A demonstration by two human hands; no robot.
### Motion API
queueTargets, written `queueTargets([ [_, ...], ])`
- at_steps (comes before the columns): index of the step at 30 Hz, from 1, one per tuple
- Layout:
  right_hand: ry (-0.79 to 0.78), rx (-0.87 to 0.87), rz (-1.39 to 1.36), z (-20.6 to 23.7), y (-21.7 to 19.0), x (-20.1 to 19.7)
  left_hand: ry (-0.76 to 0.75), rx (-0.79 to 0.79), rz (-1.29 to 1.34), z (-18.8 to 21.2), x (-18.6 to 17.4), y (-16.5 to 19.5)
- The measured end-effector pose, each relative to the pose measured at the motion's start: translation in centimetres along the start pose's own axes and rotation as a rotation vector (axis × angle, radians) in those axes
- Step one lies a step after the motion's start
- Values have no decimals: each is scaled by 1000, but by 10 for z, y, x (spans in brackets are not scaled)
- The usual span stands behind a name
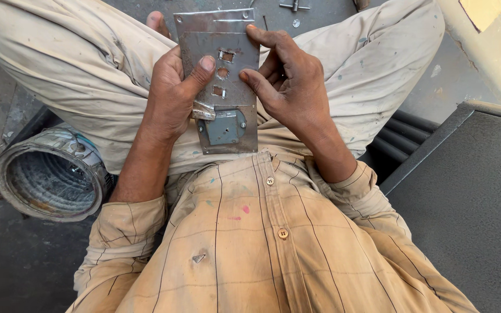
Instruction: The person sits on the floor and uses a hammer and chisel to shape and adjust a metal lock plate. They repeatedly position the chisel, strike it with the hammer, and inspect the fit of the lock components.
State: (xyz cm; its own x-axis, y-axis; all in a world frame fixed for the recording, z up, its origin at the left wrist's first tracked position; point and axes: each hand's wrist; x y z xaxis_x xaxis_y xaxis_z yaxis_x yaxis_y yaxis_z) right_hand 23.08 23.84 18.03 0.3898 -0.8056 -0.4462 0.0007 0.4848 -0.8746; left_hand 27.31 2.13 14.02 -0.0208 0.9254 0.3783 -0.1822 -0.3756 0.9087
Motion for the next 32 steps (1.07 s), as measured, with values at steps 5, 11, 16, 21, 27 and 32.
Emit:
queueTargets([
  [5, -271, -211, 93, -3, 2, -31, -36, 16, 58, 4, -6, 4],
  [11, -305, -243, 141, -6, 9, -25, -28, -32, 191, 7, -9, 1],
  [16, -345, -215, 87, -10, 14, -20, 83, -106, 383, 9, -9, -5],
  [21, -380, -232, 50, -15, 22, -19, 51, -83, 401, 11, -8, -7],
  [27, -393, -233, 17, -19, 33, -15, 16, -65, 378, 11, -14, -6],
  [32, -408, -208, -45, -19, 45, -9, 4, -42, 417, 10, -22, -17],
])
Point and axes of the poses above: each hand's wrist, its own z-axis away from the middle knuckle, its own x-axis out of the palm, y = z × x, and after that the axes turned 9 degrees about x, right-handed
